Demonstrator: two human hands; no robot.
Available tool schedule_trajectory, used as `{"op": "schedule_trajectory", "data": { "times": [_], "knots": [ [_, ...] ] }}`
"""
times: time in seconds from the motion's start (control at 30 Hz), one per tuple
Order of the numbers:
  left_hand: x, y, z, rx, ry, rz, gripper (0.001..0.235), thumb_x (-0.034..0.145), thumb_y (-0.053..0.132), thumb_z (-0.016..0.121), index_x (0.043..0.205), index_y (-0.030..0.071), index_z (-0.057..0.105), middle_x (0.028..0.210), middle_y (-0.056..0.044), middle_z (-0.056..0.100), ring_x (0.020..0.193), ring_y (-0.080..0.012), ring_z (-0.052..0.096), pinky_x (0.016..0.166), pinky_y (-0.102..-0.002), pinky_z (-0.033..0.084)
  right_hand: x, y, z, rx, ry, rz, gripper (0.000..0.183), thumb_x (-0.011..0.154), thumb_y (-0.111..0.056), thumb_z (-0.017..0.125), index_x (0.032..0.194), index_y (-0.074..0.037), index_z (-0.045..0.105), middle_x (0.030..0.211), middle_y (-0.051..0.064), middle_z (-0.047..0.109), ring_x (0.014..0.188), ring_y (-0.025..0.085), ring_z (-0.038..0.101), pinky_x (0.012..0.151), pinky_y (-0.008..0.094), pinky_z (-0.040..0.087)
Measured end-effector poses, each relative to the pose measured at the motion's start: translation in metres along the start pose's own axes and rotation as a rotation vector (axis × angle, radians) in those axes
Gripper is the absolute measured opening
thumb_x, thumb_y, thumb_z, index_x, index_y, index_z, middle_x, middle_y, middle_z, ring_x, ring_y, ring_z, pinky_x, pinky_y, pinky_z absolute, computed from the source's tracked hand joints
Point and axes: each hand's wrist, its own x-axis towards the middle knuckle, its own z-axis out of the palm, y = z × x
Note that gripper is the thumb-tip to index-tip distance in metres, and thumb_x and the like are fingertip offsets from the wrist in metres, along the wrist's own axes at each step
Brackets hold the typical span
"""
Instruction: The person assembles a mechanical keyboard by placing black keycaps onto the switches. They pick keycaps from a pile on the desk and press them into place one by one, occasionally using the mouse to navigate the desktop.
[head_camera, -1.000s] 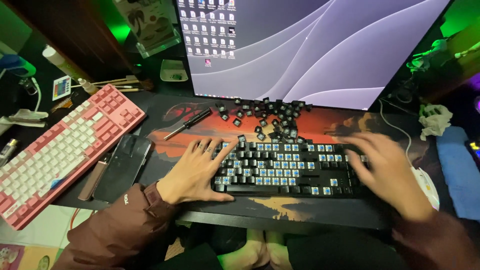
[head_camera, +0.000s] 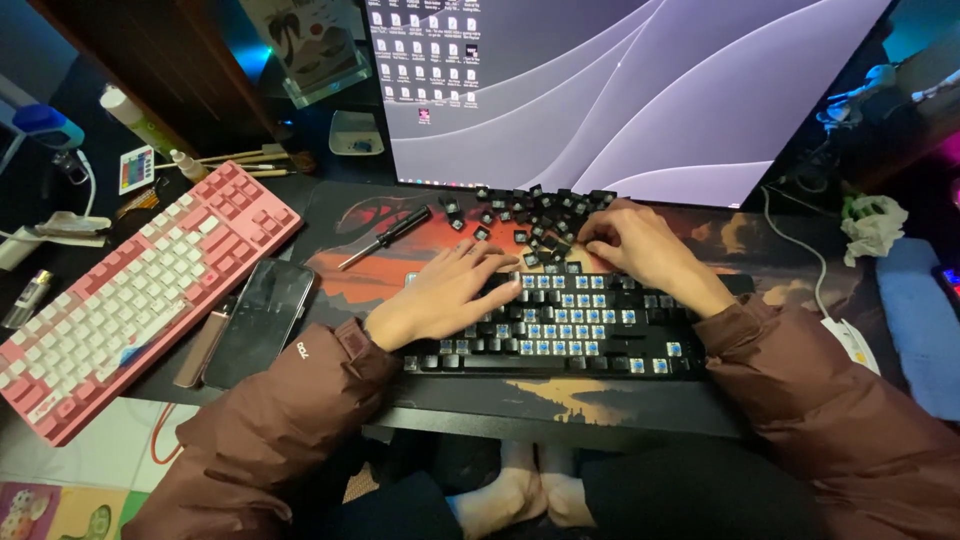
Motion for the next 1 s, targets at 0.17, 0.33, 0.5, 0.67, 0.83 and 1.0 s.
{"op": "schedule_trajectory", "data": {
  "times": [0.17, 0.33, 0.5, 0.67, 0.83, 1.0],
  "knots": [
    [-0.011, -0.01, 0.0, -0.004, 0.077, 0.055, 0.076, 0.126, 0.067, 0.036, 0.167, 0.009, 0.062, 0.157, -0.023, 0.064, 0.145, -0.0472, 0.06, 0.123, -0.057, 0.046, -0.012, -0.01, -0.002, -0.049, 0.047, -0.028, 0.026, 0.113, -0.024, 0.079, 0.135, -0.028, 0.09, 0.136, 0.013, 0.083, 0.134, 0.045, 0.08, 0.114, 0.062, 0.067],
    [-0.014, -0.022, -0.001, 0.032, 0.122, 0.056, 0.071, 0.127, 0.064, 0.039, 0.163, 0.009, 0.064, 0.149, -0.024, 0.07, 0.14, -0.0478, 0.065, 0.12, -0.058, 0.048, -0.025, -0.018, -0.013, -0.106, 0.123, -0.082, 0.026, 0.114, -0.026, 0.079, 0.137, -0.029, 0.089, 0.132, 0.012, 0.084, 0.131, 0.045, 0.081, 0.111, 0.062, 0.068],
    [-0.017, -0.035, 0.004, 0.09, 0.231, 0.065, 0.058, 0.129, 0.059, 0.043, 0.145, 0.014, 0.075, 0.124, -0.017, 0.077, 0.124, -0.0438, 0.072, 0.11, -0.054, 0.054, -0.034, -0.012, -0.012, 0.134, 0.367, -0.188, 0.024, 0.105, -0.011, 0.092, 0.128, -0.012, 0.087, 0.121, 0.015, 0.087, 0.117, 0.043, 0.085, 0.096, 0.051, 0.072],
    [-0.023, -0.046, 0.009, 0.082, 0.315, 0.091, 0.047, 0.129, 0.052, 0.046, 0.137, 0.017, 0.077, 0.115, -0.013, 0.079, 0.115, -0.0418, 0.074, 0.102, -0.052, 0.057, -0.038, -0.021, -0.011, 0.39, 0.45, -0.295, 0.017, 0.107, -0.004, 0.095, 0.124, -0.007, 0.092, 0.13, 0.014, 0.085, 0.117, 0.033, 0.086, 0.096, 0.038, 0.074],
    [-0.023, -0.05, 0.013, 0.091, 0.373, 0.089, 0.045, 0.13, 0.053, 0.046, 0.13, 0.02, 0.076, 0.106, -0.008, 0.077, 0.107, -0.0376, 0.075, 0.096, -0.049, 0.056, -0.061, -0.046, -0.025, 0.513, 0.476, -0.343, 0.017, 0.112, 0.004, 0.087, 0.126, -0.004, 0.092, 0.137, 0.018, 0.088, 0.124, 0.035, 0.087, 0.102, 0.037, 0.074],
    [-0.024, -0.05, 0.013, 0.082, 0.431, 0.131, 0.044, 0.13, 0.048, 0.048, 0.124, 0.017, 0.077, 0.099, -0.009, 0.076, 0.102, -0.039, 0.075, 0.092, -0.048, 0.056, -0.076, -0.058, -0.028, 0.507, 0.619, -0.472, 0.042, 0.106, 0.008, 0.095, 0.144, 0.002, 0.08, 0.133, 0.016, 0.087, 0.112, 0.029, 0.088, 0.101, 0.038, 0.072]
  ]
}}
